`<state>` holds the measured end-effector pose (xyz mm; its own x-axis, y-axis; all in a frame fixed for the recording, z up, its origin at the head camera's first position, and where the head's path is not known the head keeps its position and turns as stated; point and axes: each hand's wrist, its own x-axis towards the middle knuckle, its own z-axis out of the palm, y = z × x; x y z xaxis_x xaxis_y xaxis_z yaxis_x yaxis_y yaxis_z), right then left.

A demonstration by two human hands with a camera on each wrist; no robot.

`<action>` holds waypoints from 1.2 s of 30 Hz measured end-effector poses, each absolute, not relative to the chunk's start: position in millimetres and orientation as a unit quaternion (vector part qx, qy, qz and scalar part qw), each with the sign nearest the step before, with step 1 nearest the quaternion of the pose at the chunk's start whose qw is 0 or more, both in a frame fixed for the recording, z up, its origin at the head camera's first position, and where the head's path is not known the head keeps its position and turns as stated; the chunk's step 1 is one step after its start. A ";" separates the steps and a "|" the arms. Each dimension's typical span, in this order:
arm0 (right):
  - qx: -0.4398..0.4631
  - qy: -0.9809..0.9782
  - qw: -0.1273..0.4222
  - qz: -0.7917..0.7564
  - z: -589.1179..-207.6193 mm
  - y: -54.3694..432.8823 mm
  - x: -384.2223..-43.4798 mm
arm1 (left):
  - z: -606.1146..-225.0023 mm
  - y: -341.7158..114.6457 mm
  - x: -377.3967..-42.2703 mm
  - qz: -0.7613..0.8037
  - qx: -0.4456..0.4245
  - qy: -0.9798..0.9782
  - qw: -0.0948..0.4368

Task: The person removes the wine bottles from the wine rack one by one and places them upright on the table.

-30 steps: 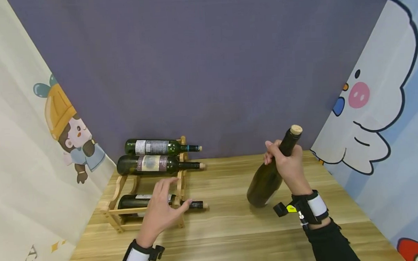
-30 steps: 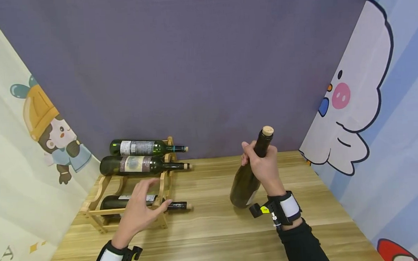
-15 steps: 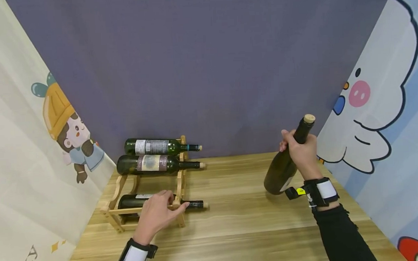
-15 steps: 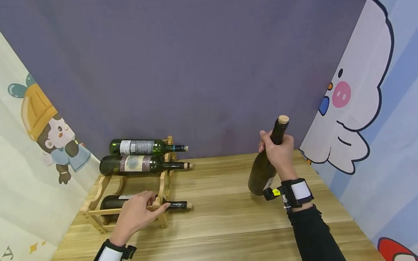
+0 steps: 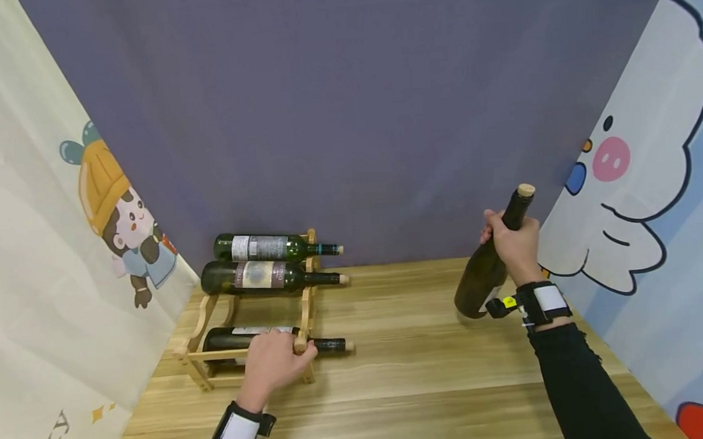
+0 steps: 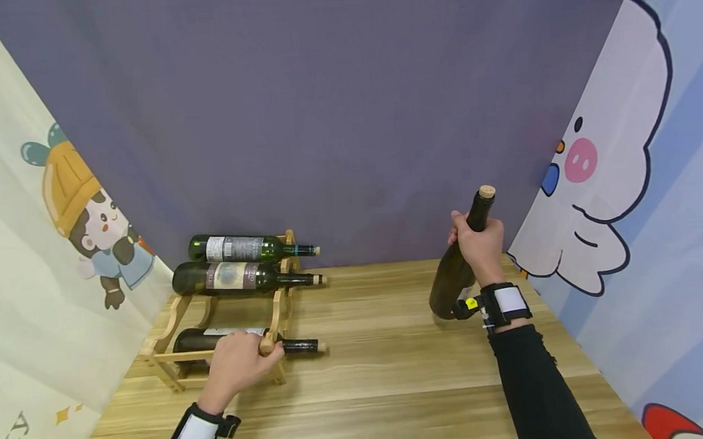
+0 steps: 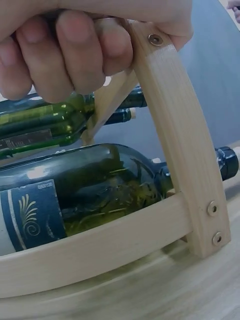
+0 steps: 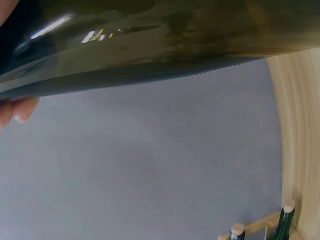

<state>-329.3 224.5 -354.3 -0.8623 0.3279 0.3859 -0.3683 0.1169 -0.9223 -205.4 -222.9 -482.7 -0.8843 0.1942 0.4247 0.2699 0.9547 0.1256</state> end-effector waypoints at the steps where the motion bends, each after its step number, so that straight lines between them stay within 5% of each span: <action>1: 0.010 -0.703 0.263 0.661 -355.1 226.7 -332.7 | -482.4 -222.0 -205.7 -0.091 -0.117 -0.967 0.209; 28: -0.122 -0.750 0.257 0.597 -377.0 279.0 -397.1 | -484.0 -210.5 -207.4 -0.100 -0.101 -0.963 0.230; 36: -0.110 -0.750 0.255 0.599 -392.9 267.3 -403.7 | -486.4 -216.4 -203.3 -0.107 -0.070 -0.972 0.198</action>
<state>-403.7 267.3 -392.9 -0.8453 0.4716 0.2511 -0.1407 0.2569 -0.9561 -203.3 -216.4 -486.4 -0.9118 0.0941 0.3998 0.1792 0.9670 0.1810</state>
